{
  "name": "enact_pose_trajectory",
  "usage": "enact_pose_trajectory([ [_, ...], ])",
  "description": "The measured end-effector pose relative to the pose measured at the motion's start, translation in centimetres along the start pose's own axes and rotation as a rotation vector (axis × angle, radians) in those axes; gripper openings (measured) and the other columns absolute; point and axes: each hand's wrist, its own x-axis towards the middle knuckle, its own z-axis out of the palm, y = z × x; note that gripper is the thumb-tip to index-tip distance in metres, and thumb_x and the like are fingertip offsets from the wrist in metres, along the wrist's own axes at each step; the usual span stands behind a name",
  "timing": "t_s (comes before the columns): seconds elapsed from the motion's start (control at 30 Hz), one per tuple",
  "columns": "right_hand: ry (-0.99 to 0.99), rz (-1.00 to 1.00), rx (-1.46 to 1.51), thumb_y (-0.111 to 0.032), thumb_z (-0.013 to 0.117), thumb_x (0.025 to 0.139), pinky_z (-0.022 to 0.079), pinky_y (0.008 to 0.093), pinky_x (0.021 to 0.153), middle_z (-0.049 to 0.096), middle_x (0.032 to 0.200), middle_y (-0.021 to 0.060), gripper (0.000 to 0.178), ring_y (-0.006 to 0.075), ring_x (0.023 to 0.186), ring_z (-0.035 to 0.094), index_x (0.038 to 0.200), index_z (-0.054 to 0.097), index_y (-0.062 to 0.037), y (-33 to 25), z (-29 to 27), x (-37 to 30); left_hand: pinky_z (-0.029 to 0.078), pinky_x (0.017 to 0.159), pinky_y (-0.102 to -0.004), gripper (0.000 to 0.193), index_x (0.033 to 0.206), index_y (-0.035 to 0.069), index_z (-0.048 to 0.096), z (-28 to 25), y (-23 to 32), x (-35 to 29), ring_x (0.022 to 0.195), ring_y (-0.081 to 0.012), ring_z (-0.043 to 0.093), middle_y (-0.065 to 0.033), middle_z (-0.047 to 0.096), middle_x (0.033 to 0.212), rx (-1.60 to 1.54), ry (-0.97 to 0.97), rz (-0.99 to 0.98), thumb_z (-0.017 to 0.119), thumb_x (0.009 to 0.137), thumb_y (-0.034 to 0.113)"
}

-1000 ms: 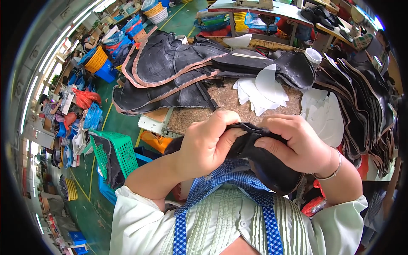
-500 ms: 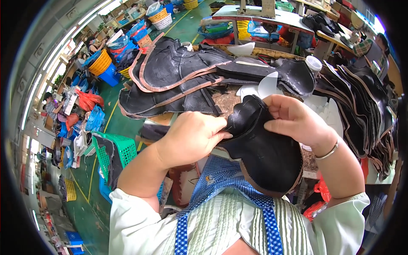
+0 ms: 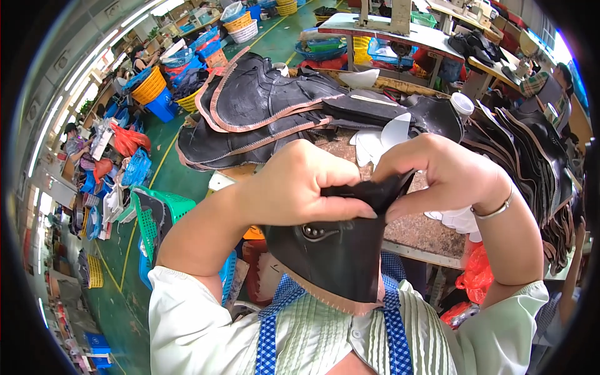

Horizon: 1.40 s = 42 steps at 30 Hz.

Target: Manually assembling shoe upper components by inserting liners and internal supports.

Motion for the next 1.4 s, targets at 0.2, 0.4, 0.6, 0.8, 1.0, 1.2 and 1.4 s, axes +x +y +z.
enact_pose_trajectory([
  [0.2, -0.079, 0.031, 0.042, -0.006, 0.076, 0.081, 0.049, 0.0324, 0.070, 0.069, 0.086, 0.0136, 0.019, 0.0216, 0.076, 0.064, 0.092, 0.067, 0.0064, 0.4, -1.0, 0.5, 0.038, 0.050, -0.0340, 0.036, 0.075, 0.010, 0.063, -0.3, 1.0, -0.8, 0.052, -0.0240, 0.054, -0.0042, 0.053, 0.059, 0.484, 0.259, 0.246, 0.085, 0.067, 0.037],
  [0.4, 0.048, 0.004, -0.126, -0.005, 0.077, 0.075, 0.050, 0.0351, 0.072, 0.068, 0.085, 0.0122, 0.018, 0.0261, 0.078, 0.064, 0.089, 0.068, 0.0021, -0.4, -1.3, 0.5, 0.046, 0.057, -0.0363, 0.028, 0.081, 0.006, 0.067, -0.9, 0.6, -2.1, 0.061, -0.0275, 0.061, -0.0078, 0.062, 0.067, 0.268, 0.159, 0.068, 0.081, 0.073, 0.029],
  [0.6, 0.234, -0.237, -0.365, -0.012, 0.077, 0.071, 0.049, 0.0387, 0.062, 0.064, 0.073, 0.0082, 0.013, 0.0304, 0.072, 0.063, 0.079, 0.068, -0.0067, -3.1, 1.3, 1.2, 0.046, 0.059, -0.0384, 0.027, 0.087, 0.003, 0.066, 0.1, 2.2, -2.3, 0.063, -0.0287, 0.061, -0.0081, 0.062, 0.072, 0.375, 0.173, 0.129, 0.081, 0.070, 0.018],
  [0.8, 0.219, -0.242, -0.067, -0.014, 0.083, 0.072, 0.046, 0.0347, 0.055, 0.061, 0.068, 0.0100, 0.021, 0.0289, 0.061, 0.061, 0.075, 0.065, -0.0040, -3.2, 1.6, 0.7, 0.048, 0.069, -0.0360, 0.015, 0.093, 0.001, 0.066, -0.3, 2.0, -2.1, 0.073, -0.0290, 0.063, -0.0107, 0.065, 0.080, -0.127, -0.028, 0.045, 0.072, 0.082, 0.009],
  [1.0, 0.193, -0.129, -0.336, -0.034, 0.072, 0.081, 0.048, 0.0420, 0.058, 0.061, 0.066, 0.0143, 0.027, 0.0350, 0.065, 0.062, 0.081, 0.066, -0.0070, 0.3, 2.3, -1.5, 0.046, 0.056, -0.0400, 0.019, 0.081, 0.005, 0.063, 4.0, -1.6, -2.2, 0.058, -0.0311, 0.059, -0.0111, 0.057, 0.065, 0.160, 0.089, 0.060, 0.074, 0.080, 0.019],
  [1.2, 0.334, 0.063, -0.803, -0.030, 0.075, 0.077, 0.048, 0.0377, 0.055, 0.060, 0.066, 0.0057, 0.027, 0.0279, 0.062, 0.061, 0.069, 0.061, -0.0082, -2.8, -2.5, -8.7, 0.043, 0.064, -0.0400, 0.039, 0.080, 0.009, 0.060, 3.4, -6.1, -1.6, 0.069, -0.0279, 0.056, -0.0068, 0.056, 0.069, 0.489, 0.446, -0.078, 0.072, 0.082, 0.046],
  [1.4, 0.519, 0.473, -1.428, -0.026, 0.075, 0.077, 0.050, 0.0382, 0.066, 0.067, 0.075, 0.0101, 0.019, 0.0295, 0.071, 0.063, 0.080, 0.071, -0.0082, -8.0, -13.9, -17.4, 0.046, 0.072, -0.0300, 0.010, 0.090, 0.001, 0.058, 2.5, -12.9, -4.5, 0.075, -0.0169, 0.058, -0.0063, 0.061, 0.080, 0.279, 0.730, -0.321, 0.067, 0.087, 0.005],
])
